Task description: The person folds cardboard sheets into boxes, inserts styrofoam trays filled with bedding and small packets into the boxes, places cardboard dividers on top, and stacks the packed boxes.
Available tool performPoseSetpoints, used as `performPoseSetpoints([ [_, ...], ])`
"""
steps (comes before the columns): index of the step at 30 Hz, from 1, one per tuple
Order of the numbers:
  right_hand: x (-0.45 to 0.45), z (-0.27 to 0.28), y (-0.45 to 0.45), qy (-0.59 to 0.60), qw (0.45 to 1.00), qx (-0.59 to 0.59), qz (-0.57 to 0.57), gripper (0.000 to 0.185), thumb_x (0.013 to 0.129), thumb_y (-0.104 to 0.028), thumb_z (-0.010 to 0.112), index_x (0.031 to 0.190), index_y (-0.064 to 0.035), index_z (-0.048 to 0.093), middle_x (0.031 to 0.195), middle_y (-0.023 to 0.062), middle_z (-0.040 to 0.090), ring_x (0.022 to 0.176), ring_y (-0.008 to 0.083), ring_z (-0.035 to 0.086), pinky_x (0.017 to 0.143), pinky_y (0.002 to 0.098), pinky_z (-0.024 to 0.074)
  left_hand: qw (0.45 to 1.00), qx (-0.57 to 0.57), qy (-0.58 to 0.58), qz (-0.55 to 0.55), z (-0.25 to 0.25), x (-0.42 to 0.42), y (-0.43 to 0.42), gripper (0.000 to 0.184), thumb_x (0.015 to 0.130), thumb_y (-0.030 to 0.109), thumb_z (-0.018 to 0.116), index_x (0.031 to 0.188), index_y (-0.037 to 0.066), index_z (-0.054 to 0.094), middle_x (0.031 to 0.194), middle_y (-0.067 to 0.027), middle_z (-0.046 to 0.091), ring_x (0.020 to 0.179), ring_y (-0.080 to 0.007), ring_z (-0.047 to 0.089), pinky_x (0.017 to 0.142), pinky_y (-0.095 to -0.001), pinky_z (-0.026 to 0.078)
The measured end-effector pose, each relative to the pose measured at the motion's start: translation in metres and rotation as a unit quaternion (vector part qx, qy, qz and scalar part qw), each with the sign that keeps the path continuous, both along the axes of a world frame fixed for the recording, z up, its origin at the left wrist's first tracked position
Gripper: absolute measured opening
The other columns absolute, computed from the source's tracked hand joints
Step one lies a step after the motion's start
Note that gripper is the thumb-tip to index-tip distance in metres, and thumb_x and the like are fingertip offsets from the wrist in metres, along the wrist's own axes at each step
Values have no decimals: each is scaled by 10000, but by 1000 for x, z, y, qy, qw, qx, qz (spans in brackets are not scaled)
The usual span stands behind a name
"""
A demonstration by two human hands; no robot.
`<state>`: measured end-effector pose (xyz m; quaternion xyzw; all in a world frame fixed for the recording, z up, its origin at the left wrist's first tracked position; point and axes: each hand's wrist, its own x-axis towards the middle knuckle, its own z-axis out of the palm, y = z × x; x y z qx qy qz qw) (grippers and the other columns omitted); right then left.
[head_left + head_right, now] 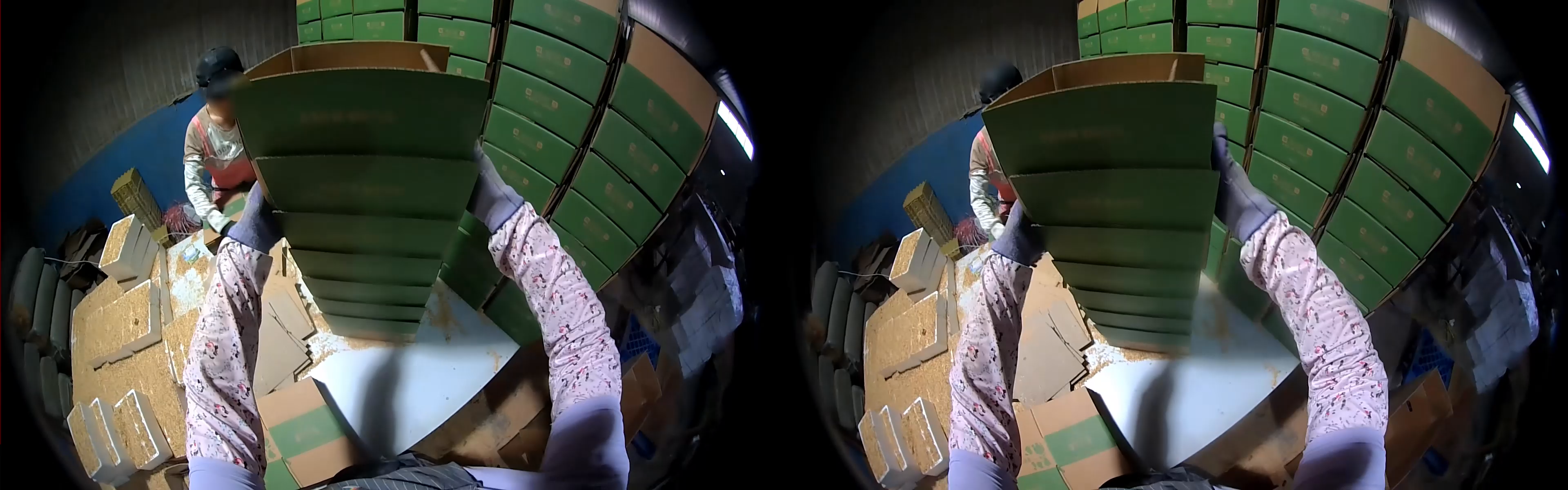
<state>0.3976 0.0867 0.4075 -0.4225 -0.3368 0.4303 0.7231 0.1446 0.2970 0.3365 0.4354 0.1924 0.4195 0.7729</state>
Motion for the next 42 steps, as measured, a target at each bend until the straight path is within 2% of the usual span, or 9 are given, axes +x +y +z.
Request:
performPoseSetpoints([
  [9,49,-182,37,265,962,45,39,532,1005,-482,361,1370,-115,481,1369,95,534,1261,269,488,1089,403,377,1000,12,-15,11,-63,14,-2,490,984,431,458,1298,61,526,1237,-128,600,1103,-262,587,975,-403,478],
  [16,68,-292,-24,-65,979,27,-189,470,1018,-319,427,1360,0,472,1353,112,537,1208,215,504,1088,326,343,965,118,167,166,-112,-106,-51,613,1015,471,424,1439,29,392,1406,-179,476,1248,-256,500,1081,-362,360],
  [19,-51,-364,-116,-234,953,-49,-186,434,1015,-303,418,1315,-9,527,1175,100,606,1070,192,553,1022,375,401,775,353,474,222,-213,-237,-145,544,1013,254,451,1447,-49,325,1447,-235,419,1354,-348,398,1120,-415,305],
  [21,-139,-410,-136,7,954,-298,-23,337,972,-238,527,1274,-92,563,826,24,582,918,181,606,971,365,466,614,366,690,115,-311,-304,-224,705,962,390,486,1454,-69,275,1523,-280,249,1432,-436,191,1160,-550,131],
  [24,-213,-516,-124,-370,909,-166,96,437,908,-157,624,1305,0,528,1155,108,621,1040,185,593,926,294,484,603,370,706,38,-342,-302,-308,784,943,486,483,1482,-26,234,1545,-272,192,1453,-422,120,1170,-567,46],
  [25,-237,-535,-111,-89,944,-300,106,488,896,-145,625,1338,20,501,1259,129,588,1079,184,584,868,307,494,606,384,695,50,-348,-291,-321,798,936,503,489,1490,-8,226,1548,-267,187,1459,-413,104,1172,-569,34],
  [30,-270,-332,-86,-16,945,-292,149,264,906,-150,609,1123,1,618,998,76,667,875,154,645,755,270,529,697,385,589,139,-292,-306,-306,746,919,456,547,1457,0,304,1496,-296,268,1415,-454,206,1167,-567,92],
  [36,-245,-290,-57,-266,919,-140,254,431,865,-28,592,1292,-32,539,1208,81,615,1095,169,578,945,285,450,501,420,678,338,-130,-425,-253,401,933,209,546,1300,46,537,1218,-146,587,1184,-328,524,1134,-509,249],
  [42,-319,-225,-73,-551,817,155,-68,410,889,-78,557,1296,-36,542,1313,138,548,1272,298,465,1114,434,294,734,166,648,116,-90,-445,-256,323,871,358,676,998,67,739,865,-101,705,837,-262,670,864,-351,508],
])
